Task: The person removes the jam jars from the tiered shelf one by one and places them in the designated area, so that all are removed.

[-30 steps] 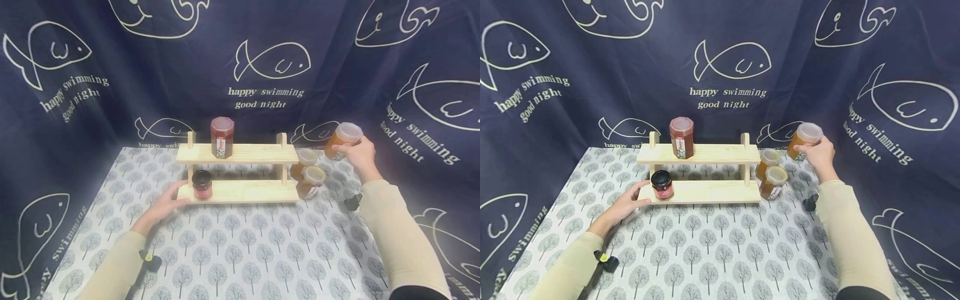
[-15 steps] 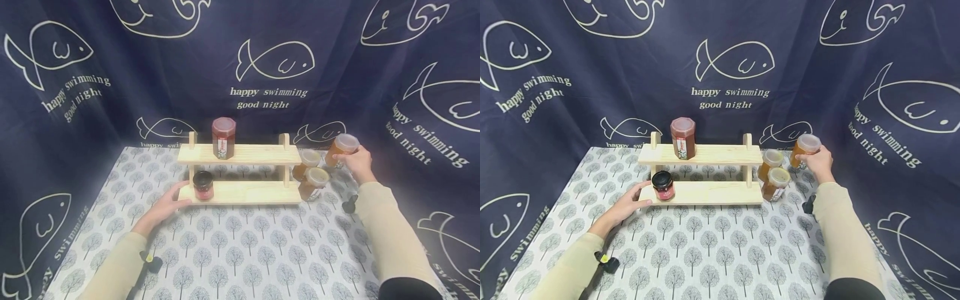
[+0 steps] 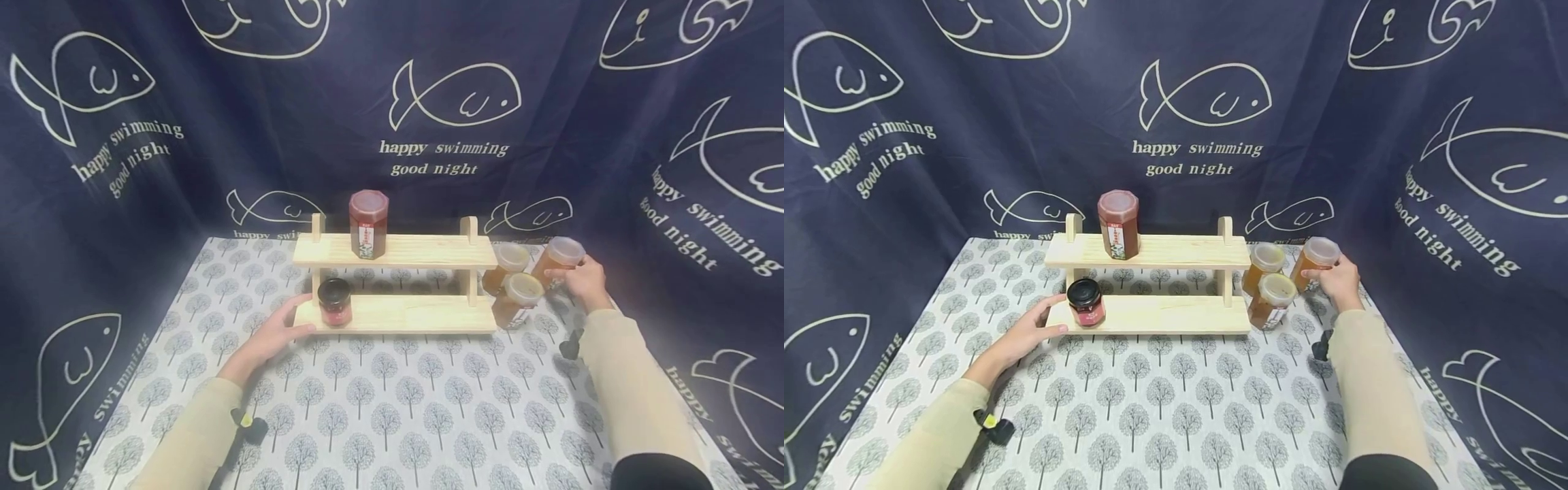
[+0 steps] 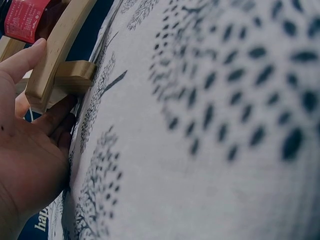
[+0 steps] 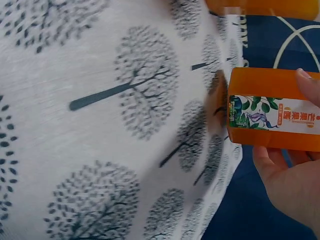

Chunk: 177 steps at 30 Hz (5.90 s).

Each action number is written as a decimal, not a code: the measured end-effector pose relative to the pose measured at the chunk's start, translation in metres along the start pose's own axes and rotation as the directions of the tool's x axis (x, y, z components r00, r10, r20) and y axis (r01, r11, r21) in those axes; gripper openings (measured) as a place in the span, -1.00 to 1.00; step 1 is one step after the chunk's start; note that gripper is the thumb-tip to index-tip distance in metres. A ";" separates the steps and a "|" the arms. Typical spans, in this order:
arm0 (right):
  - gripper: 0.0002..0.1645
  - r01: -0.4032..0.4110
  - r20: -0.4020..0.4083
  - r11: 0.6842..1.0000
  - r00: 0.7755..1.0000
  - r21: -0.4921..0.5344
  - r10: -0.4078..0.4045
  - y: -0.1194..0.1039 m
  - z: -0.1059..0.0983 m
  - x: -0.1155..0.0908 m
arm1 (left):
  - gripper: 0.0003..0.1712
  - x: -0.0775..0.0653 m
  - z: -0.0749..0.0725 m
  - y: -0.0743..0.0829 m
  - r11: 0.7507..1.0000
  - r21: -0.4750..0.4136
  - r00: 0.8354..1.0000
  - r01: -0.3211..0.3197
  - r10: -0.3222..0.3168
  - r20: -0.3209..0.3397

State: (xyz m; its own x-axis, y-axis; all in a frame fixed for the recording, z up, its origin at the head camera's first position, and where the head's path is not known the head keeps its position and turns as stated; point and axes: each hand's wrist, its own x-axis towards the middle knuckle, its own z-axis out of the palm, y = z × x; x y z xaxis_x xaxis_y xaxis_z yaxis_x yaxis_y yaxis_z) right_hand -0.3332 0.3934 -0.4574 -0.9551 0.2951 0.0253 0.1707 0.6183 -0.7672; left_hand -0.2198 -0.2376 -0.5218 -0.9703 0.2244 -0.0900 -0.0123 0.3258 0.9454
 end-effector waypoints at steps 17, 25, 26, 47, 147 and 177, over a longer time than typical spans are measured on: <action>0.17 0.003 0.057 0.998 0.998 0.055 -0.007 0.015 0.004 -0.002 | -0.11 0.000 0.002 0.002 1.000 -0.004 1.000 -0.023 0.023 0.005; 0.31 0.074 -0.050 0.996 0.996 0.042 -0.072 -0.018 -0.015 -0.002 | -0.11 -0.001 0.002 0.006 1.000 -0.019 1.000 -0.024 0.025 0.019; 0.29 0.100 -0.072 0.995 0.993 0.022 -0.099 -0.026 -0.016 -0.002 | -0.11 -0.002 0.002 0.006 1.000 -0.022 1.000 -0.023 0.023 0.019; 0.02 0.407 0.071 0.893 0.902 0.192 -0.426 -0.178 0.067 -0.063 | -0.09 0.001 0.003 0.010 1.000 -0.010 1.000 -0.005 0.006 0.022; 0.06 0.341 -0.018 0.928 0.939 0.148 -0.343 -0.276 0.215 -0.128 | -0.09 0.007 0.006 0.007 1.000 -0.001 0.999 -0.001 0.001 0.032; -0.23 0.415 0.082 0.840 0.880 0.348 -0.469 -0.263 0.112 -0.132 | -0.09 0.001 0.004 0.003 1.000 0.021 1.000 -0.013 0.013 -0.009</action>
State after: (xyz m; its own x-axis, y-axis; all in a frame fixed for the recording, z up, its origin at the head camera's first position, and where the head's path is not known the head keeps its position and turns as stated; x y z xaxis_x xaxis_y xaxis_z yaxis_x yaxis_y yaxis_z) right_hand -0.2789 0.1104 -0.3306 -0.9400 -0.0901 0.3291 -0.3374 0.3884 -0.8575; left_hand -0.2202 -0.2331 -0.5203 -0.9726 0.2202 -0.0744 0.0056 0.3424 0.9395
